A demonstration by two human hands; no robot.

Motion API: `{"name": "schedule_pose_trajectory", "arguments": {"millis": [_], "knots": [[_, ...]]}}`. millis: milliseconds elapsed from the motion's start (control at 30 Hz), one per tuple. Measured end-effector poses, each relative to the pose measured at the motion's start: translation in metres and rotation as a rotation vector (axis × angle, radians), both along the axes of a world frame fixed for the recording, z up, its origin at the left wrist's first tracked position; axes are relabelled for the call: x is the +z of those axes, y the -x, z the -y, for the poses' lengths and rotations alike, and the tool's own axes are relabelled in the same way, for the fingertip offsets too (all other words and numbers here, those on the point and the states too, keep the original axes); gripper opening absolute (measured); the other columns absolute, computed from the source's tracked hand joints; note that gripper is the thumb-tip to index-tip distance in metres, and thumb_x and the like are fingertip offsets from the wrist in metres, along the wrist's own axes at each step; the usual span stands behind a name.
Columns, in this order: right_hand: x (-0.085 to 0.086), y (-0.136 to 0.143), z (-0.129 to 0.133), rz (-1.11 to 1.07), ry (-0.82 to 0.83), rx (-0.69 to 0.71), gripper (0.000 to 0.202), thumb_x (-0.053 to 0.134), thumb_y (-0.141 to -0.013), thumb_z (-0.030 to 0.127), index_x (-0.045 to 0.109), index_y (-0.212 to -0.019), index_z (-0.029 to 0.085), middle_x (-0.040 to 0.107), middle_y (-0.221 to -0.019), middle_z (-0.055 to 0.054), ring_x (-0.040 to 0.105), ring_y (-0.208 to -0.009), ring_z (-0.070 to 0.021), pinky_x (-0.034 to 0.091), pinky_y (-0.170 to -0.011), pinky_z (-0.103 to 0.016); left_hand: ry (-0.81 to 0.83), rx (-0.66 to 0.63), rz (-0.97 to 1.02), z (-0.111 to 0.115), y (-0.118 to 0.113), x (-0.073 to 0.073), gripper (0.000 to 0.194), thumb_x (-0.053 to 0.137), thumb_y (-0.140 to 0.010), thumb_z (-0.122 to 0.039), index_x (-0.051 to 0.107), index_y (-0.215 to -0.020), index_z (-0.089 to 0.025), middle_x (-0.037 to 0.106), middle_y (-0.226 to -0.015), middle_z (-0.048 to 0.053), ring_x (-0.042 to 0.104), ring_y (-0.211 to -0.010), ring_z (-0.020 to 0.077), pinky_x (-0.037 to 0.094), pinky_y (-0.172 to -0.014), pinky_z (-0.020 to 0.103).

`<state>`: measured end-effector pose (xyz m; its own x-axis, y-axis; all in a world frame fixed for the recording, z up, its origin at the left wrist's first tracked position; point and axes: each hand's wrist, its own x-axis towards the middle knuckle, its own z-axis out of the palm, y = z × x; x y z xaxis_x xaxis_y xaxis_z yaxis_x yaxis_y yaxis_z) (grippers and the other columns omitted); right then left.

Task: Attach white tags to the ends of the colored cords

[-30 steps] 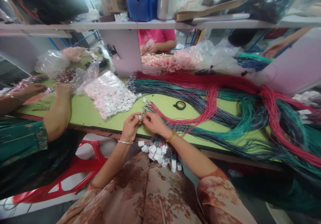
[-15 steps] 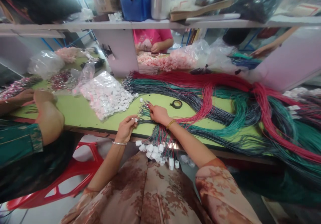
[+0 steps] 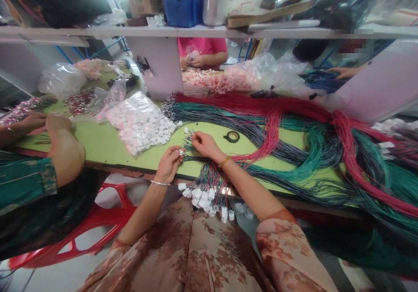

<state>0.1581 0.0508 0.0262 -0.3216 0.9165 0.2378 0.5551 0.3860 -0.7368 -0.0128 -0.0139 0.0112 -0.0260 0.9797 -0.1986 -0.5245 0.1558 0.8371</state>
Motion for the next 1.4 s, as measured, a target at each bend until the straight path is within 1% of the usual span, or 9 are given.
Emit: {"name": "schedule_pose_trajectory", "arguments": {"millis": [100,233,667,833,900,1067,1133,1300,1400], "knots": [[0.006,0.01,0.005,-0.22,0.049,0.097,0.018,0.052,-0.081,0.032,0.057,-0.077,0.016,0.058,-0.07,0.0,0.048,-0.062,-0.011,0.039,-0.061,-0.023,-0.006,0.007,0.063,-0.002,-0.006,0.003,0.024,0.073,-0.067,-0.021,0.06,-0.087,-0.015,0.069,-0.088,0.006,0.055,-0.063,0.007,0.041,-0.059,0.02],[0.011,0.013,0.019,-0.28,0.093,0.106,0.017,0.056,-0.076,0.031,0.058,-0.076,0.015,0.056,-0.066,0.002,0.043,-0.058,-0.0094,0.035,-0.056,-0.022,-0.006,-0.002,0.146,-0.004,-0.008,0.005,0.016,0.069,-0.071,-0.017,0.06,-0.084,-0.015,0.068,-0.087,0.005,0.054,-0.063,0.0071,0.042,-0.06,0.02],[0.004,0.005,0.038,-0.089,-0.14,0.107,0.002,0.054,-0.074,0.017,0.056,-0.074,0.017,0.053,-0.063,0.002,0.043,-0.057,-0.0097,0.034,-0.056,-0.022,-0.001,-0.031,0.188,-0.003,-0.009,0.003,0.013,0.069,-0.074,-0.017,0.06,-0.084,-0.014,0.068,-0.089,0.007,0.053,-0.063,0.0071,0.041,-0.06,0.021],[-0.002,0.009,0.04,0.071,-0.348,0.15,0.006,0.053,-0.078,0.018,0.05,-0.073,0.019,0.055,-0.069,-0.003,0.047,-0.065,-0.0153,0.039,-0.063,-0.028,-0.042,0.021,0.12,-0.001,-0.018,-0.002,0.025,0.077,-0.068,-0.022,0.06,-0.084,-0.014,0.061,-0.07,0.0,0.05,-0.059,0.0062,0.039,-0.057,0.02],[-0.006,0.009,0.041,0.09,-0.342,0.136,0.007,0.051,-0.08,0.019,0.048,-0.073,0.019,0.054,-0.07,-0.004,0.048,-0.066,-0.0162,0.039,-0.063,-0.029,-0.027,0.043,0.107,0.0,-0.02,-0.004,0.027,0.078,-0.066,-0.023,0.06,-0.083,-0.014,0.059,-0.067,-0.002,0.049,-0.057,0.0058,0.038,-0.056,0.02],[-0.008,0.009,0.05,0.073,-0.224,0.102,0.008,0.049,-0.082,0.02,0.048,-0.073,0.02,0.056,-0.071,-0.003,0.048,-0.065,-0.0153,0.038,-0.062,-0.028,-0.003,0.049,0.086,0.0,-0.022,-0.005,0.027,0.078,-0.067,-0.025,0.058,-0.083,-0.014,0.066,-0.08,0.002,0.051,-0.06,0.0056,0.039,-0.058,0.02],[-0.007,0.009,0.053,0.086,-0.201,0.071,0.012,0.05,-0.081,0.022,0.047,-0.07,0.02,0.055,-0.069,-0.003,0.046,-0.062,-0.0148,0.036,-0.061,-0.028,-0.008,0.048,0.064,0.001,-0.023,-0.006,0.028,0.078,-0.066,-0.025,0.058,-0.083,-0.015,0.064,-0.075,0.001,0.051,-0.059,0.0058,0.039,-0.057,0.02],[-0.001,-0.004,0.031,-0.022,-0.043,0.147,0.019,0.05,-0.085,0.03,0.057,-0.072,0.017,0.059,-0.069,-0.002,0.048,-0.062,-0.0131,0.037,-0.061,-0.025,0.019,0.048,0.034,-0.001,-0.027,-0.011,0.027,0.077,-0.066,-0.025,0.058,-0.083,-0.015,0.065,-0.075,0.001,0.05,-0.057,0.0053,0.037,-0.055,0.019],[-0.003,-0.017,-0.003,-0.026,-0.015,-0.071,0.023,0.049,-0.086,0.033,0.061,-0.078,0.015,0.064,-0.074,-0.002,0.05,-0.065,-0.0126,0.036,-0.063,-0.024,0.027,0.036,0.045,-0.006,-0.025,-0.012,0.026,0.076,-0.066,-0.024,0.057,-0.082,-0.015,0.067,-0.083,0.004,0.051,-0.057,0.0047,0.037,-0.056,0.019]]}}
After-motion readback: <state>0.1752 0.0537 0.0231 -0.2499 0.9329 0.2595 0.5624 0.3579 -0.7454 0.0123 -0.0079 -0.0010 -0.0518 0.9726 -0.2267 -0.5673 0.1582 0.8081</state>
